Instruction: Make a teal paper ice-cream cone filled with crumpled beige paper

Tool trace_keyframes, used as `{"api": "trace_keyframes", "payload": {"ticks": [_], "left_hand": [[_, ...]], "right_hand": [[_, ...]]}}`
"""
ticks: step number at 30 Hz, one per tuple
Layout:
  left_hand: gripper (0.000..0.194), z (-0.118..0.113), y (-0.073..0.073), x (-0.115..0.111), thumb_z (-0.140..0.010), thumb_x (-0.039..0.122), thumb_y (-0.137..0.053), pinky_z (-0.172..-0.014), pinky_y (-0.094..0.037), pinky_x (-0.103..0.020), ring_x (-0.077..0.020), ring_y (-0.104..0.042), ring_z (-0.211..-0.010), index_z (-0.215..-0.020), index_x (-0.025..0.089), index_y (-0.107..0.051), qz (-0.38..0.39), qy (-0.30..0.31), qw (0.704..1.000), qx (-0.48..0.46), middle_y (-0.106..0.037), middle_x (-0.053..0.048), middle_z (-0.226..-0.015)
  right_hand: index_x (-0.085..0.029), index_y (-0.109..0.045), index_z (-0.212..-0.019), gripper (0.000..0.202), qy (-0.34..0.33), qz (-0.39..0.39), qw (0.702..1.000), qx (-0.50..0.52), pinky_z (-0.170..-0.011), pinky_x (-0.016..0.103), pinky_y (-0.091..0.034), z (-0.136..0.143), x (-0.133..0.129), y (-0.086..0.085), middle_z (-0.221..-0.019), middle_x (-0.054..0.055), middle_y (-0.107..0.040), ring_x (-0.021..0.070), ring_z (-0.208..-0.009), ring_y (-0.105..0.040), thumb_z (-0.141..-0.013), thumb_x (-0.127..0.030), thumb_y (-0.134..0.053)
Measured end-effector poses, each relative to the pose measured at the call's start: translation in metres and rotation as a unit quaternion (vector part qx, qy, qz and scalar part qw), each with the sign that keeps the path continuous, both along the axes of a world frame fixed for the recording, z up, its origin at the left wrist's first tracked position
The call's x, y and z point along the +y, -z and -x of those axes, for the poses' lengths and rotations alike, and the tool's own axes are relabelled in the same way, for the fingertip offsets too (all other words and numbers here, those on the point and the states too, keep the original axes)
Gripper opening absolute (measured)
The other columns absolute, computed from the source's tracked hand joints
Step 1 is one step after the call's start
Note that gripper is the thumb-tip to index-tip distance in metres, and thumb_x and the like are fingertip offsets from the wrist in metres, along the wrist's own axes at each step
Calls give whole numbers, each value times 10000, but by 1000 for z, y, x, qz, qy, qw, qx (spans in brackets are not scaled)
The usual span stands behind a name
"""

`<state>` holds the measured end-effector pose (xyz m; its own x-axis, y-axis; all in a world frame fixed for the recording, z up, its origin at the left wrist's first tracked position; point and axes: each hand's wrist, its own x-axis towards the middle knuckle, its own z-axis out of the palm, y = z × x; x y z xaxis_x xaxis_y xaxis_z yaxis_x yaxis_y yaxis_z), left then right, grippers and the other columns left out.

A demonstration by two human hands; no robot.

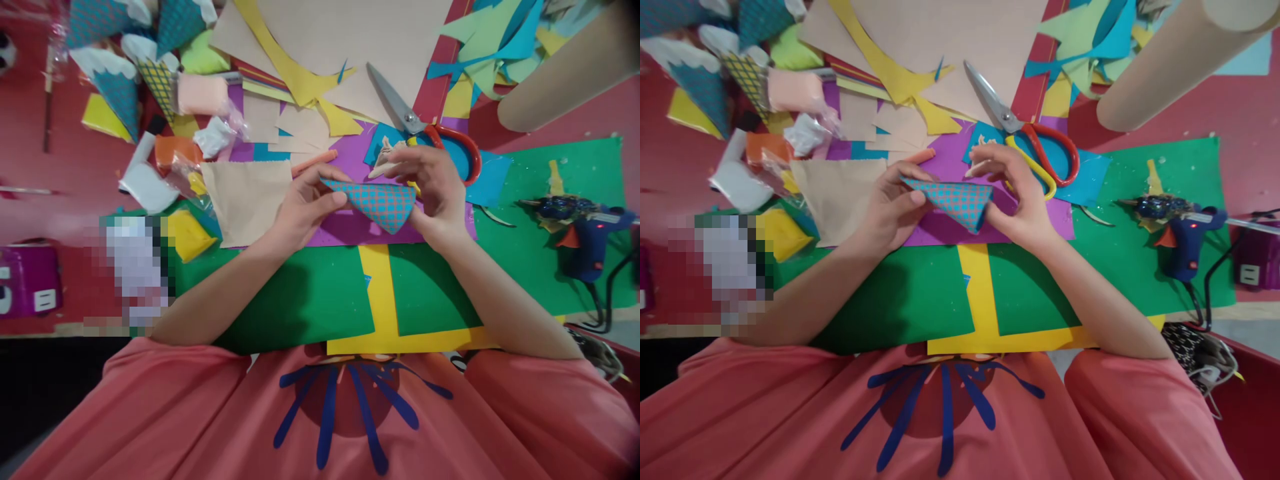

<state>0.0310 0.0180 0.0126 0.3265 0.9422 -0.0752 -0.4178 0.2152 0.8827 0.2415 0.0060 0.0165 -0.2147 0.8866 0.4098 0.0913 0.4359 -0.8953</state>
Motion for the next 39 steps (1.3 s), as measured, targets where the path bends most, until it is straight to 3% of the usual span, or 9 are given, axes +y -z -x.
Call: {"api": "trace_keyframes", "payload": {"ticks": [6,10,14,18,24,29,32,35,39], "left_hand": [[192,3,9,-3,-757,284,-845,-883,-552,-297,-144,-699,-953,-937,287,-780,-164,47,983,69,-742,21,-950],[203,3,8,-5,-771,360,-828,-887,-574,-336,-179,-709,-964,-954,281,-789,-139,30,987,79,-752,7,-956],[138,4,7,-8,-806,334,-800,-792,-570,-260,-135,-708,-878,-934,285,-802,-116,1,990,82,-765,11,-923],[139,3,7,-8,-792,347,-806,-708,-561,-255,-134,-696,-816,-915,282,-800,-86,-11,991,102,-763,11,-902],[121,3,6,-9,-722,212,-848,-788,-572,-287,-183,-712,-914,-819,228,-777,41,-42,995,75,-746,0,-918],[124,4,5,-8,-719,268,-854,-798,-571,-286,-171,-707,-875,-809,236,-776,13,-37,995,92,-742,9,-866],[159,3,5,-6,-728,357,-853,-765,-554,-252,-131,-687,-802,-816,239,-791,-39,-33,996,73,-742,6,-838],[155,2,6,-6,-770,409,-814,-666,-533,-229,-98,-650,-692,-856,282,-797,-76,-20,994,72,-735,26,-799],[161,1,6,-7,-734,381,-848,-644,-540,-229,-102,-657,-684,-838,279,-783,-33,-29,997,66,-719,34,-785]], "right_hand": [[-292,-721,-962,138,18,-91,993,-78,-895,372,-600,2,-2,-4,-956,1,-766,195,-971,-723,-832,-270,-762],[-307,-732,-930,65,45,-113,988,-99,-863,388,-616,2,-4,-8,-951,2,-778,212,-935,-739,-865,-306,-729],[-346,-726,-916,51,71,-128,983,-108,-822,384,-622,3,-5,-8,-932,-19,-773,207,-884,-741,-879,-371,-703],[-326,-721,-950,82,67,-166,977,-114,-818,365,-620,3,-5,-6,-955,-1,-773,200,-906,-742,-871,-309,-715],[-300,-708,-1042,193,44,-230,962,-138,-802,358,-613,2,-7,-5,-980,35,-772,199,-924,-736,-859,-241,-722],[-317,-702,-1034,204,41,-246,956,-153,-779,359,-603,1,-7,-3,-1014,15,-765,194,-926,-735,-854,-221,-718],[-295,-704,-1024,190,29,-220,966,-130,-800,356,-602,2,-7,-2,-991,8,-764,187,-930,-733,-849,-224,-718],[-280,-710,-953,101,28,-125,989,-79,-789,342,-608,3,-7,-1,-898,-8,-761,174,-871,-734,-854,-270,-721],[-274,-712,-869,167,35,-8,999,-41,-700,317,-600,4,-4,4,-859,-10,-742,161,-774,-712,-824,-429,-757]]}}
